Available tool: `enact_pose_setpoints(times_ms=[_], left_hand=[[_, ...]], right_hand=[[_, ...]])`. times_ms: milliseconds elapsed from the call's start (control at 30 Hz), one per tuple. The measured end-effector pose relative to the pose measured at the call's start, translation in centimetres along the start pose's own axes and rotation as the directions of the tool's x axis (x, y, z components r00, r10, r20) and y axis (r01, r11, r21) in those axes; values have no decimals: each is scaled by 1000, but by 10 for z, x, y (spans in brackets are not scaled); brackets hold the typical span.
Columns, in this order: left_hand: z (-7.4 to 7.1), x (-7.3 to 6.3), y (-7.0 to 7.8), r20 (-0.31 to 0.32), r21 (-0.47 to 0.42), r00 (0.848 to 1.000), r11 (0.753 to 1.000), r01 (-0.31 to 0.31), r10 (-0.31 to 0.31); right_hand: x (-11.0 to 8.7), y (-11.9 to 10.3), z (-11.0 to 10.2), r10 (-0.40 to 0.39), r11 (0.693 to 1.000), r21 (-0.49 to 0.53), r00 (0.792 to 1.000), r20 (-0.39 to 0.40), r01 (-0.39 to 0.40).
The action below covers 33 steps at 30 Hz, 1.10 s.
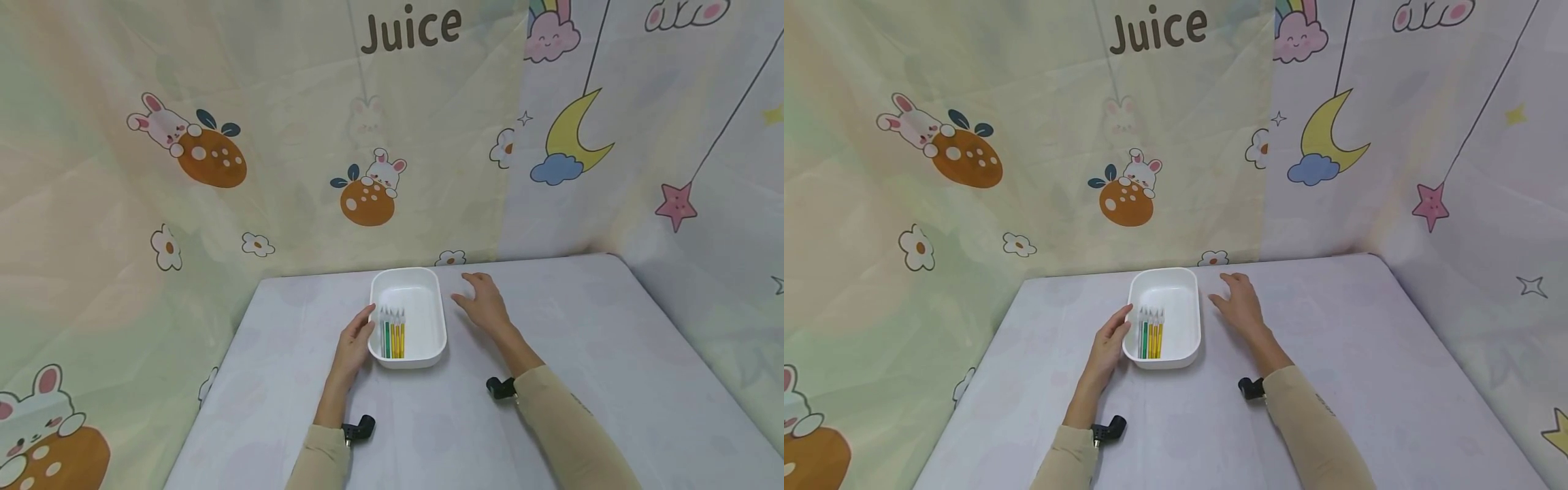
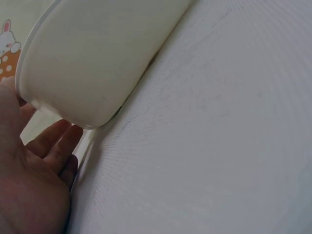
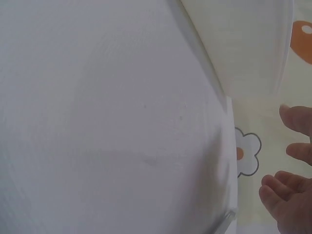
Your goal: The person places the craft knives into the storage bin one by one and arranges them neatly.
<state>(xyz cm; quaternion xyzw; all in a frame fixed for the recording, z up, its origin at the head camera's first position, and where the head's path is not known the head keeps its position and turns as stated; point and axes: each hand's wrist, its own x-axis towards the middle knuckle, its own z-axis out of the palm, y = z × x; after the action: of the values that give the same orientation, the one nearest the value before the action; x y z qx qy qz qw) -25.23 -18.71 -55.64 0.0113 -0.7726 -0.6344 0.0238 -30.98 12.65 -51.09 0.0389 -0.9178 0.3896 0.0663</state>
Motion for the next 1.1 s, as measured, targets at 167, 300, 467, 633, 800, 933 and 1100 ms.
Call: enact_pose_setpoints(times_ms=[167,300,467,633,800,933,1100], left_hand=[[0,-1,2,0,-4,1000,1000,8,-8],[1,-1,2,-3,1,1000,1000,12,-12],[1,-1,2,-1,0,1000,1000,8,-8],[1,-2,2,0,-2,1000,1000,8,-8],[1,-1,1,-6,0,1000,1000,8,-8],[1,0,1,-5,4,1000,1000,-2,2],[1,0,1,0,3,1000,1000,-5,5]], right_hand=[[0,7,-1,17,1000,-14,1000,2,-17],[1,13,-1,27,999,-25,1000,10,-27],[1,19,-1,49,999,-21,999,11,-48],[1,22,-1,62,998,-9,998,12,-62],[1,26,-2,42,999,-15,999,21,-42],[0,27,-3,37,999,-15,999,25,-36],[1,30,-4,55,998,-21,998,27,-55]])
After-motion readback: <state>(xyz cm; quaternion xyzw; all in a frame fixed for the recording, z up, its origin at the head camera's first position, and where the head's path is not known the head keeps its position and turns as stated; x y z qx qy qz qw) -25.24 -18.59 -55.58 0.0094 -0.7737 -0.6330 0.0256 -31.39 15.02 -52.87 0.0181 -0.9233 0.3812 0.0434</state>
